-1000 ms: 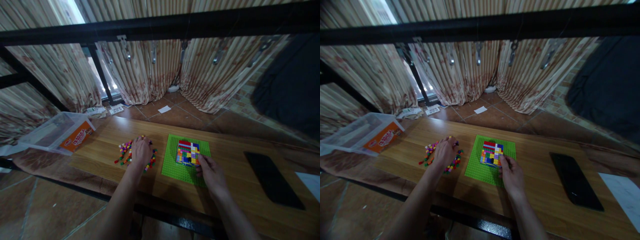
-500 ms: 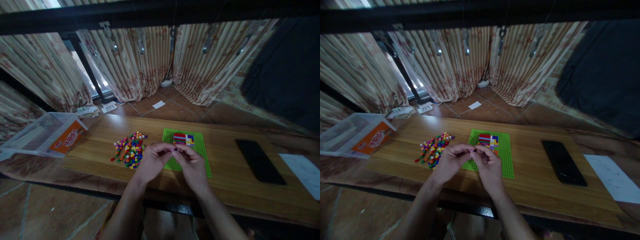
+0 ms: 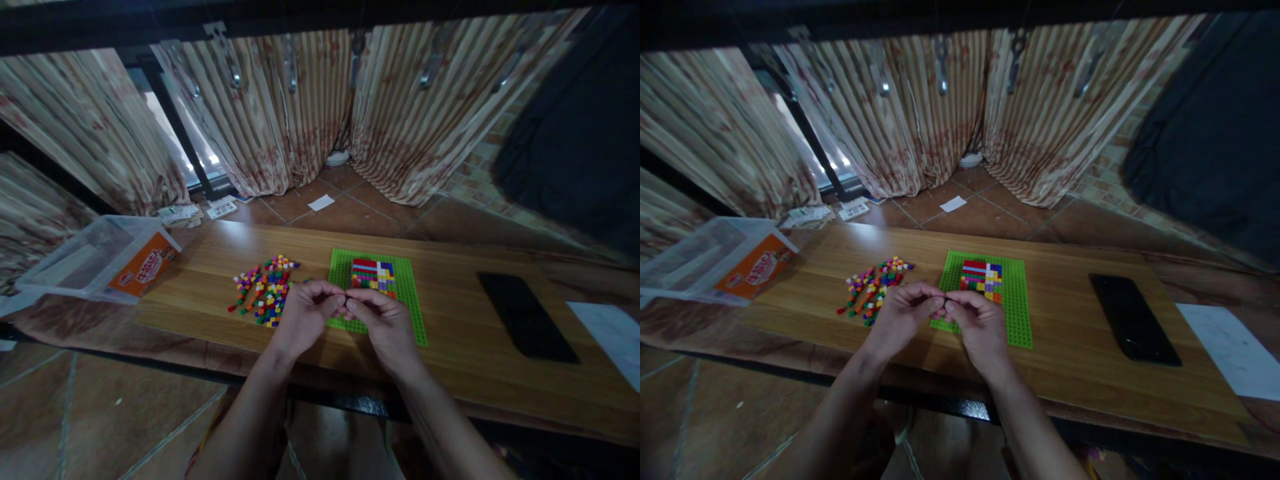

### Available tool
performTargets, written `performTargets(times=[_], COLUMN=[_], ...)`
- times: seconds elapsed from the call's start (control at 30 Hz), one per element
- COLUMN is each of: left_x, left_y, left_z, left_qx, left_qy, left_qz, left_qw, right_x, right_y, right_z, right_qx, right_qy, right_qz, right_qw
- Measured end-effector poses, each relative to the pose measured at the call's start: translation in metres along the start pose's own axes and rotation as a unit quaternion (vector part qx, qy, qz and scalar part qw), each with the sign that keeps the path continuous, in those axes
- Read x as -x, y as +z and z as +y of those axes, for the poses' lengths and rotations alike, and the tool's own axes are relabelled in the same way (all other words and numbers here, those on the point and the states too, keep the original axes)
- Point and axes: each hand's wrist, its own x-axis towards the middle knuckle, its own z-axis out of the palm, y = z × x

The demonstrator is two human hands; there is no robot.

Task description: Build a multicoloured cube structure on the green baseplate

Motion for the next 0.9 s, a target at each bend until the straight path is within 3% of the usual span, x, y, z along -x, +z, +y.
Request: performTargets(times=[0.2, 0.3, 0.43, 0.57, 0.67, 0.9], left_x=[0.000, -0.006, -0.011, -0.014, -0.017, -0.019], left_y=[-0.009, -0.029, -0.064, -0.084, -0.089, -0.092], left_z=[0.000, -0.003, -0.002, 0.000, -0.003, -0.004], left_qx=[-0.011, -0.131, -0.403, -0.549, -0.593, -0.628], left_qy=[-0.001, 0.039, 0.065, 0.017, -0.001, -0.040], left_qz=[0.022, 0.100, 0.210, 0.213, 0.196, 0.198], left_qw=[1.000, 0.986, 0.888, 0.808, 0.781, 0.752], right_x=[0.001, 0.002, 0.000, -0.005, -0.008, -0.012], right_y=[0.003, 0.004, -0.006, -0.021, -0.031, -0.043], right_z=[-0.001, -0.003, -0.007, -0.014, -0.018, -0.014], right_qx=[-0.081, -0.095, -0.080, -0.058, -0.031, 0.009], right_qy=[0.055, 0.053, 0.043, 0.023, 0.001, -0.034], right_qz=[-0.020, -0.029, -0.032, -0.003, 0.031, 0.077], right_qw=[0.995, 0.994, 0.995, 0.998, 0.999, 0.996])
